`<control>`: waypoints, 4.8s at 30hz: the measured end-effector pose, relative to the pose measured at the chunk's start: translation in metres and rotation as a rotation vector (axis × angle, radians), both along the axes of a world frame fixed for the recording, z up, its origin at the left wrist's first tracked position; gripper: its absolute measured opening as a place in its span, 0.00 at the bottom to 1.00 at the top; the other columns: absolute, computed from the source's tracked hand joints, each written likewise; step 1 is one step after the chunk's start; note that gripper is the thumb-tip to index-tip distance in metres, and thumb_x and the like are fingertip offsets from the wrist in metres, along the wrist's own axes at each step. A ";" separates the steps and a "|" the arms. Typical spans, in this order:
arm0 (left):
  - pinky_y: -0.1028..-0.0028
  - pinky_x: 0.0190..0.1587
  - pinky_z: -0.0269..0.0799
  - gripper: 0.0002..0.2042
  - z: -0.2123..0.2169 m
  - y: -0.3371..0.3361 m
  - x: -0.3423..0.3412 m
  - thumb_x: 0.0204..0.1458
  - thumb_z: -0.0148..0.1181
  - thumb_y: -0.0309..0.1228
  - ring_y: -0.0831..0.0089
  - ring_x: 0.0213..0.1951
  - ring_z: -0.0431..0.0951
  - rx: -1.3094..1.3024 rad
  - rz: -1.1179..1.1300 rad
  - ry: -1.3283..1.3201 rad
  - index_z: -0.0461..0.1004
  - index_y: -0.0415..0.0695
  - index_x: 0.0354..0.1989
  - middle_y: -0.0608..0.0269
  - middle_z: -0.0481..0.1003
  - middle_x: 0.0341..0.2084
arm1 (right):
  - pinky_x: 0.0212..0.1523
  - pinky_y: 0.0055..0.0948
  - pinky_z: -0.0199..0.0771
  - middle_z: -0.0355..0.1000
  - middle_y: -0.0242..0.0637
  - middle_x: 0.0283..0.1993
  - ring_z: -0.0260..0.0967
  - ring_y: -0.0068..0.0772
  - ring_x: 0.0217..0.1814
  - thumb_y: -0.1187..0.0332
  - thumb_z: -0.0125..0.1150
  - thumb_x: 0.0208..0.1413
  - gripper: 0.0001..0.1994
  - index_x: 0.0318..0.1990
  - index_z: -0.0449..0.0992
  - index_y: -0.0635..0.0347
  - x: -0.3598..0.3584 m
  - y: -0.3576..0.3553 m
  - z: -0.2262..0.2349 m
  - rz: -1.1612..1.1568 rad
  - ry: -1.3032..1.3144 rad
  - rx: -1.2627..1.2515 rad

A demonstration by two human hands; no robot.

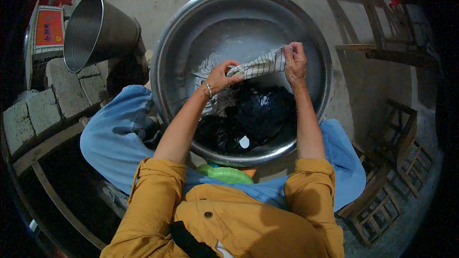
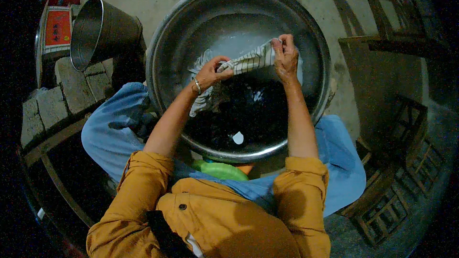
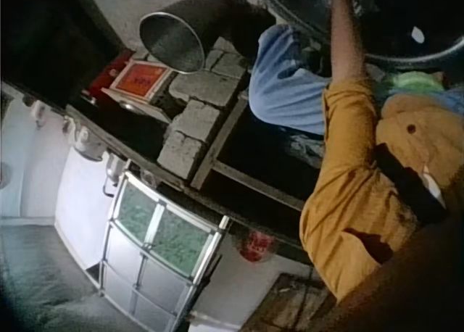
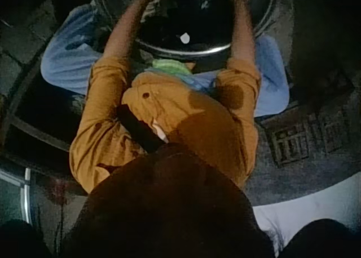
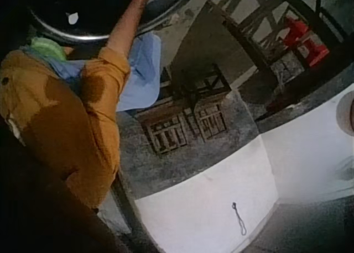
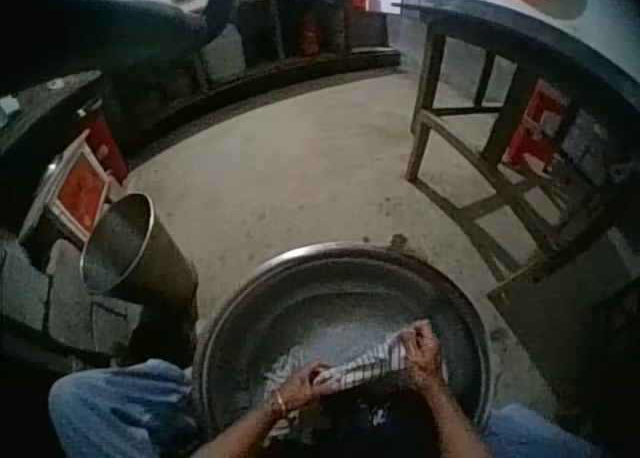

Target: The person sits cross-legged on the floor and hand-washes clothes in a large metal basin filled with soapy water. They scrub a striped shirt and a dark garment, repeatedly submerging, wringing, and agitating the items to clean them.

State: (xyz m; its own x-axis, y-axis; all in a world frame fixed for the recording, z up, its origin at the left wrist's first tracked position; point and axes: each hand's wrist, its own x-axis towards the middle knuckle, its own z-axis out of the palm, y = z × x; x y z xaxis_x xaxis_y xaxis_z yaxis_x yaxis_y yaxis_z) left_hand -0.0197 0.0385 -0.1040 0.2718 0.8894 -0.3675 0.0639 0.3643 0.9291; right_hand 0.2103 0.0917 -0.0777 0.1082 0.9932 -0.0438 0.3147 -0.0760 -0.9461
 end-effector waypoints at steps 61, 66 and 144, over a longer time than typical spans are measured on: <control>0.67 0.46 0.60 0.35 -0.051 -0.006 -0.003 0.43 0.44 0.59 0.66 0.49 0.57 -0.717 0.340 -0.604 0.49 0.53 0.57 0.58 0.55 0.51 | 0.37 0.40 0.65 0.64 0.52 0.31 0.63 0.53 0.35 0.61 0.52 0.43 0.12 0.32 0.70 0.60 -0.119 -0.059 -0.011 0.333 -0.291 -0.035; 0.70 0.47 0.59 0.34 -0.033 -0.013 -0.005 0.42 0.47 0.56 0.68 0.46 0.60 -0.614 0.416 -0.595 0.54 0.45 0.53 0.60 0.61 0.46 | 0.27 0.41 0.67 0.65 0.47 0.31 0.66 0.47 0.29 0.61 0.55 0.39 0.09 0.26 0.72 0.53 -0.152 -0.090 0.020 0.364 -0.310 0.156; 0.69 0.35 0.69 0.23 -0.043 -0.009 0.018 0.44 0.55 0.26 0.65 0.38 0.69 -0.537 0.377 -0.197 0.54 0.43 0.49 0.53 0.63 0.41 | 0.45 0.38 0.59 0.64 0.45 0.39 0.60 0.45 0.43 0.66 0.57 0.37 0.14 0.36 0.69 0.58 0.011 -0.018 -0.095 -0.002 -0.756 -0.102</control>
State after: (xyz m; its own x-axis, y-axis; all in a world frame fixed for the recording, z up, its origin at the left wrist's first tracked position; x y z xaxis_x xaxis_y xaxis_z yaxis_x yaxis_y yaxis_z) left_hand -0.0019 0.0295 -0.1473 0.0865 0.6446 -0.7596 -0.3090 0.7422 0.5946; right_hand 0.2216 0.0737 -0.1724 0.1469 0.9879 -0.0490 0.8742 -0.1528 -0.4609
